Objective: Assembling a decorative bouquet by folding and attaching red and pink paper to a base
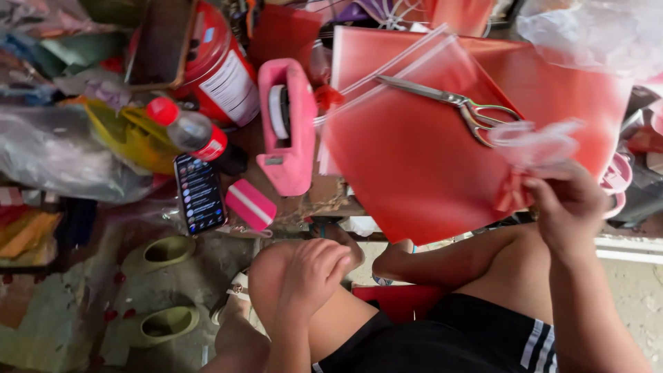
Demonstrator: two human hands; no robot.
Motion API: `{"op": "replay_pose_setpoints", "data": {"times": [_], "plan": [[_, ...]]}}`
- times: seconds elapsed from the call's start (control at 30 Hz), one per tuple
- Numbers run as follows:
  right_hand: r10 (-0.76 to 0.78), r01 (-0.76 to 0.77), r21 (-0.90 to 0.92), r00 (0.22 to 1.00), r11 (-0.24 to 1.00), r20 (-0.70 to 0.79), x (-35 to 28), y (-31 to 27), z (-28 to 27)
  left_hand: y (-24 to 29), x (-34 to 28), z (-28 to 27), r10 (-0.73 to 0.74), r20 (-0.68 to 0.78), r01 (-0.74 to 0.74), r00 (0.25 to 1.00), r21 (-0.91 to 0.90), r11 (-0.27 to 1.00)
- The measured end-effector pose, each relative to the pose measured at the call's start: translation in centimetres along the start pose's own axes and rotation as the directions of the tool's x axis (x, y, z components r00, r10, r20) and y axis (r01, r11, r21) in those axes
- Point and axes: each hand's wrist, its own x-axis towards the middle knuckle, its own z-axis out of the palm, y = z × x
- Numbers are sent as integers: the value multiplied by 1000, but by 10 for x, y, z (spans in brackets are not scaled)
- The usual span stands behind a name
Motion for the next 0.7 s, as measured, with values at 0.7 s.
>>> {"op": "replay_pose_setpoints", "data": {"times": [0.7], "plan": [[-36, 119, -244, 947, 963, 320, 237, 1, 317, -4, -14, 11, -22, 153, 38, 988, -99, 994]]}}
